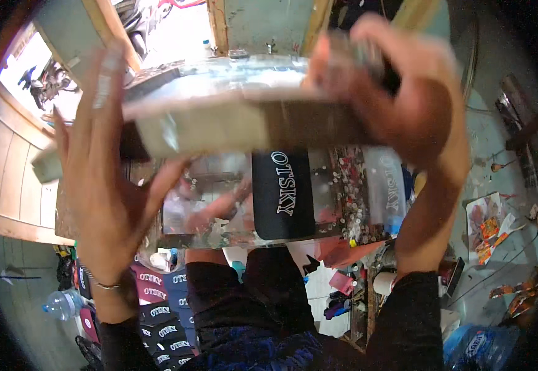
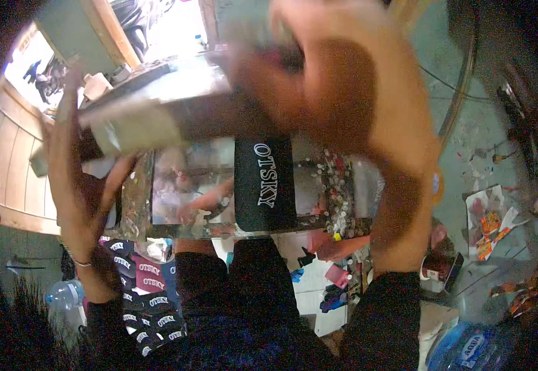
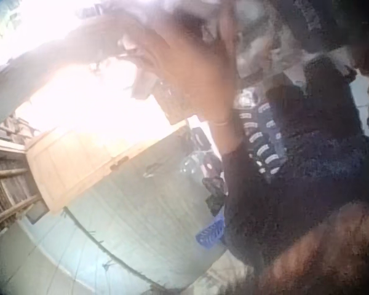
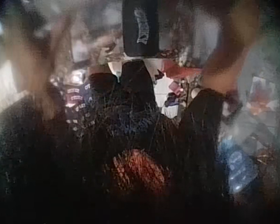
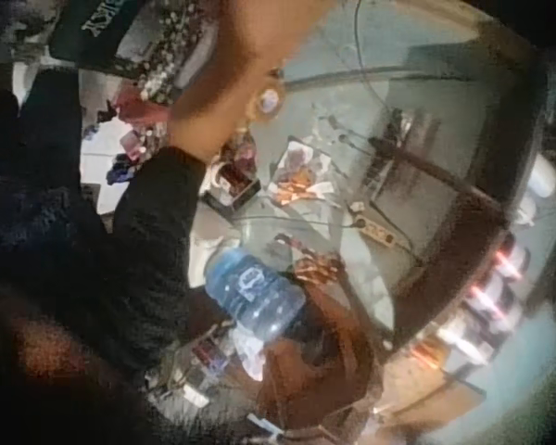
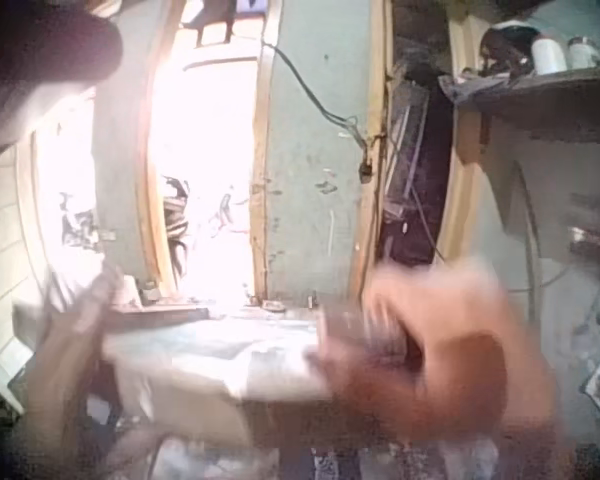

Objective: The person screen prints a design onto a hat panel by applying ink with a squeegee through a stencil, lifting the screen, and placing the finished panel on the floor.

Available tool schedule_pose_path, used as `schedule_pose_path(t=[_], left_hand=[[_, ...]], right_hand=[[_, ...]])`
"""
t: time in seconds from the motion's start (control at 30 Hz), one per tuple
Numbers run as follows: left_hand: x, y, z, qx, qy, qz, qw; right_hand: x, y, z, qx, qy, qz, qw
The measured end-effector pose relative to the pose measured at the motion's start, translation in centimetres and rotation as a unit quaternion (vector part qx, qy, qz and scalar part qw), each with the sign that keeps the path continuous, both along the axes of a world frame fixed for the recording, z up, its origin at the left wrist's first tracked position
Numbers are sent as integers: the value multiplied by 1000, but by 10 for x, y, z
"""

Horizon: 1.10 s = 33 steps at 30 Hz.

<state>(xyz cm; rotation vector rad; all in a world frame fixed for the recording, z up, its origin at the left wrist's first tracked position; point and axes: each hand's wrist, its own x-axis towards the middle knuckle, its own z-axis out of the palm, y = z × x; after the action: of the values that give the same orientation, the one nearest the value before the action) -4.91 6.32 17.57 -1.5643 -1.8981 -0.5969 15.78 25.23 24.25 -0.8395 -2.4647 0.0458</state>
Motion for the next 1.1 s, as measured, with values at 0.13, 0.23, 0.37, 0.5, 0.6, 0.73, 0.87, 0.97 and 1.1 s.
schedule_pose_path(t=[0.13, 0.23, 0.37, 0.5, 0.6, 0.73, 0.87, 0.97, 1.1], left_hand=[[9, -40, -36, -222, -121, -73, 965], [28, -58, -111, -247, -154, -115, 950], [42, -71, -187, -268, -172, -121, 940], [47, -73, -204, -287, -200, -96, 932], [49, -70, -206, -283, -203, -100, 932], [48, -71, -214, -301, -227, -86, 922], [47, -73, -209, -301, -242, -85, 919], [46, -73, -209, -299, -246, -91, 918], [46, -74, -210, -291, -252, -95, 918]], right_hand=[[40, -34, -99, 107, 11, 137, 985], [72, -68, -175, 34, -21, 181, 983], [89, -83, -237, -44, -57, 194, 978], [72, -69, -239, -126, -97, 165, 973], [51, -31, -242, -154, -96, 186, 966], [45, -10, -248, -214, -117, 205, 948], [61, -32, -241, -228, -84, 203, 948], [68, -51, -245, -212, -65, 208, 953], [52, -42, -258, -151, -73, 170, 971]])
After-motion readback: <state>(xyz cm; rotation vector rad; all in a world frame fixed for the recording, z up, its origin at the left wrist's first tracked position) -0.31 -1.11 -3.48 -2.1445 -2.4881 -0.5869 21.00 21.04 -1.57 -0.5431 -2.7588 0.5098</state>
